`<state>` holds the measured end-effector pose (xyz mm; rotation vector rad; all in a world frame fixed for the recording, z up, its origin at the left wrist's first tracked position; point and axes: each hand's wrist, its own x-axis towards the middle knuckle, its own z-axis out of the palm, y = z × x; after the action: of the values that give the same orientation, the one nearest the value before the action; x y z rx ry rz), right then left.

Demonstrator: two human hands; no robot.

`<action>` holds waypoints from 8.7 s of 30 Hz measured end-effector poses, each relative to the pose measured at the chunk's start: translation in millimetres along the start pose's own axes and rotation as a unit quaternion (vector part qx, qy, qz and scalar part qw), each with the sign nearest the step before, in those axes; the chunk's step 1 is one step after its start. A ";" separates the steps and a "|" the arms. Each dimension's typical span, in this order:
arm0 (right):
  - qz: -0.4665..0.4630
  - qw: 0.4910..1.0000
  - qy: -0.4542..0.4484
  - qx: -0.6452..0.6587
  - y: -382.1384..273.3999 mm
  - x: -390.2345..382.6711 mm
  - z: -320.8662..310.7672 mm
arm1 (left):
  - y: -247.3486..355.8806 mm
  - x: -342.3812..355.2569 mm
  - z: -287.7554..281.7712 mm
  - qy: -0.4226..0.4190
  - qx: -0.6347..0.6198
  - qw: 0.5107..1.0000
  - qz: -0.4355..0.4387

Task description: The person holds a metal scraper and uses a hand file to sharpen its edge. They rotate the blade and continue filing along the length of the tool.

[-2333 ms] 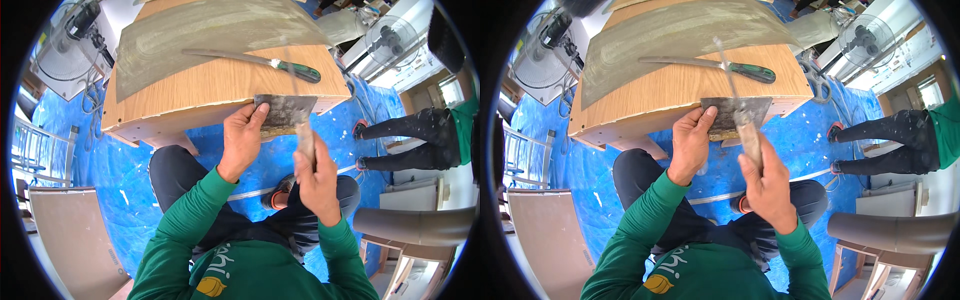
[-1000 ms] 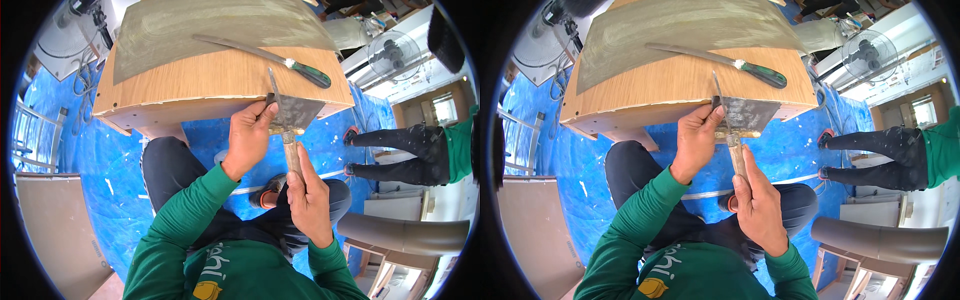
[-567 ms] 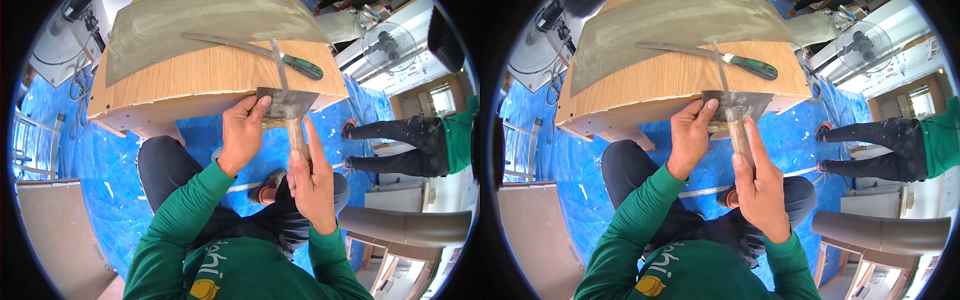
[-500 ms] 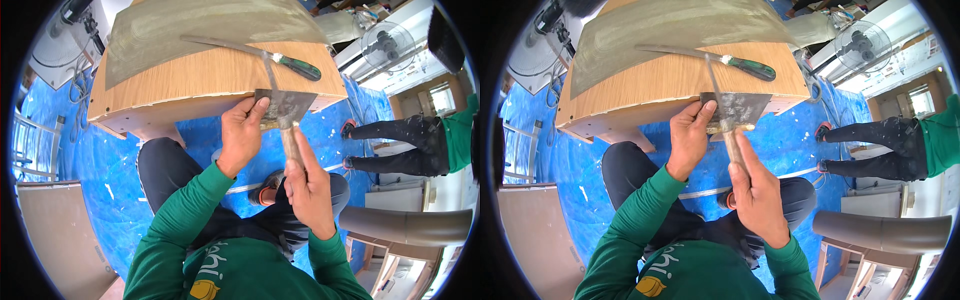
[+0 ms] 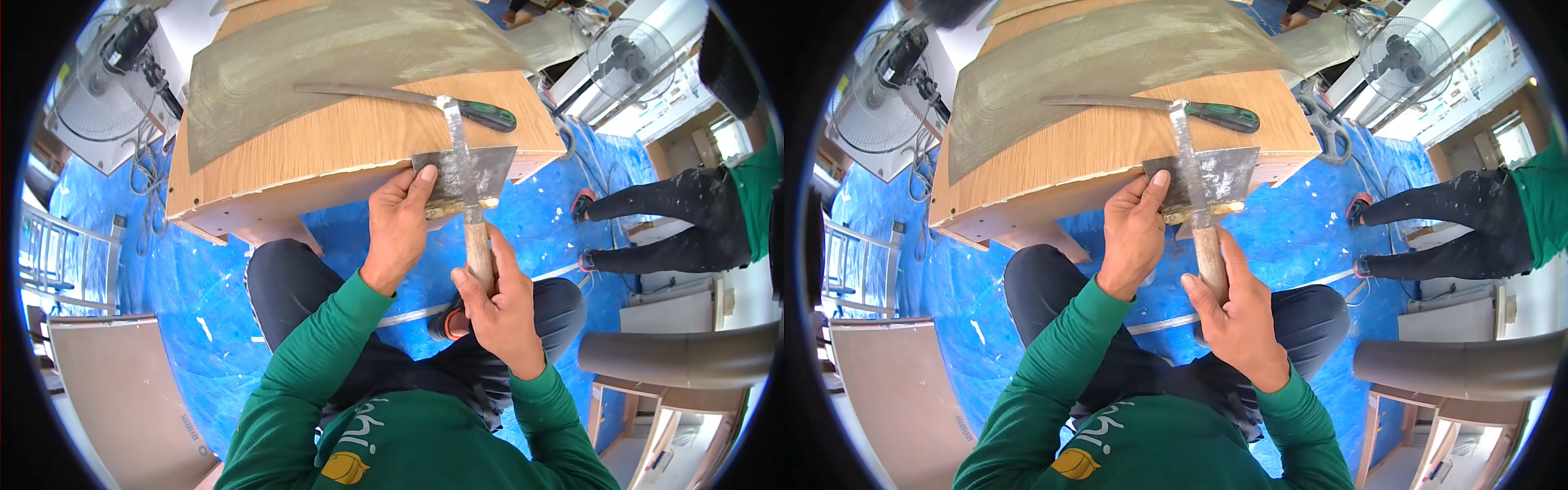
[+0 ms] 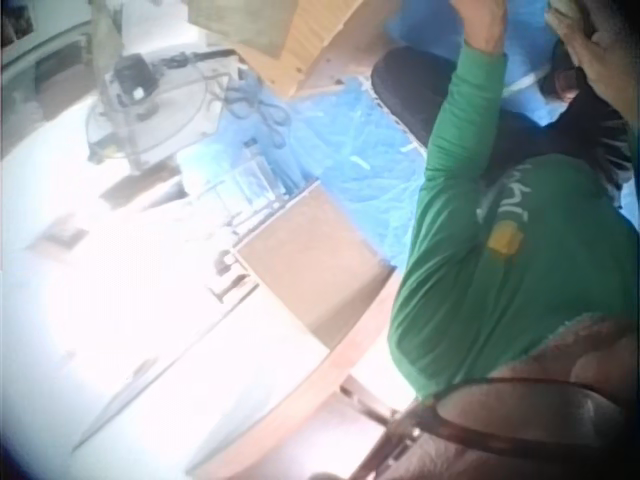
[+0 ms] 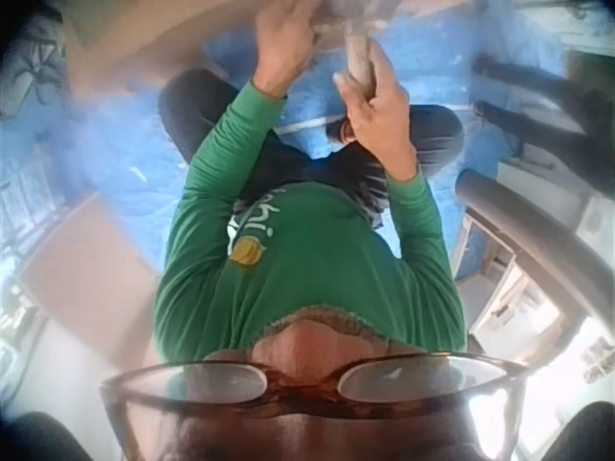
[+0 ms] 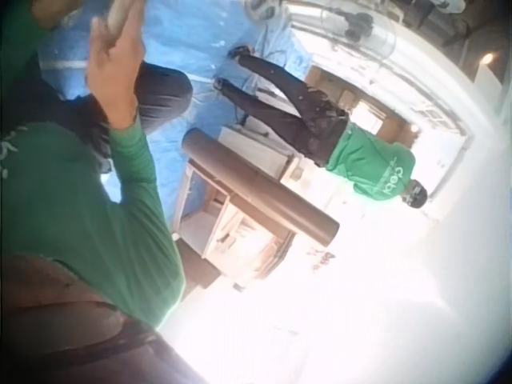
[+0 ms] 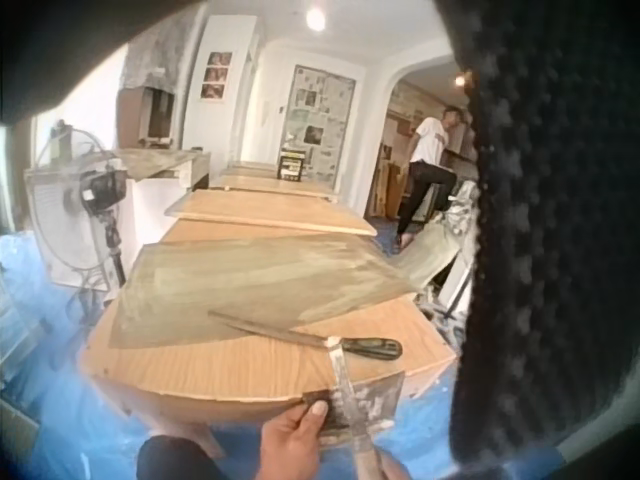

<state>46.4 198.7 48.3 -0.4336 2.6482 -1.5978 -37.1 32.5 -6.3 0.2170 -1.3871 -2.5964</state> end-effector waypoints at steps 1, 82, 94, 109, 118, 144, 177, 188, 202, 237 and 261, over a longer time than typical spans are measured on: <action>0.002 1.000 -0.020 0.009 -3.2 1.9 -3.2 | 0.1 0.2 1.9 -0.005 -0.012 1.000 0.005; 0.127 0.984 -0.083 0.089 -30.7 4.2 -15.0 | -17.4 2.1 -3.4 0.030 0.105 0.987 0.116; 0.102 0.985 -0.067 0.124 -28.3 41.8 -12.5 | -22.2 4.9 0.2 0.048 0.084 0.987 0.126; 0.149 0.973 -0.088 0.155 -23.1 14.8 -18.3 | -20.1 3.6 -3.6 0.022 0.088 0.989 0.115; 0.152 0.975 -0.091 0.137 -22.9 17.3 -20.3 | -19.6 4.6 -5.0 0.012 0.092 0.989 0.113; 0.102 0.985 -0.032 0.135 -46.3 28.1 -35.2 | -11.0 5.2 -0.2 0.037 0.144 0.982 0.115; 0.169 0.974 -0.096 0.116 -29.8 12.5 -22.8 | -13.6 3.4 -4.3 0.026 0.108 0.988 0.106; 0.124 0.985 -0.105 0.058 -34.5 56.7 -16.8 | -27.8 10.1 -4.9 0.048 0.127 0.979 0.153; 0.138 0.976 -0.082 0.145 -26.2 15.2 -24.9 | -22.4 5.9 -5.8 0.033 0.105 0.987 0.121; 0.103 0.978 -0.033 0.178 -34.0 34.1 -21.4 | -12.3 7.0 0.4 0.050 0.142 0.981 0.123; 0.169 0.969 -0.081 0.162 -28.1 16.0 -16.5 | -22.5 7.5 -7.0 0.027 0.105 0.988 0.105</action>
<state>34.8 196.7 82.6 -0.0871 2.1430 -1.7466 -45.0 37.4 -29.2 0.1596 -1.5731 -2.2597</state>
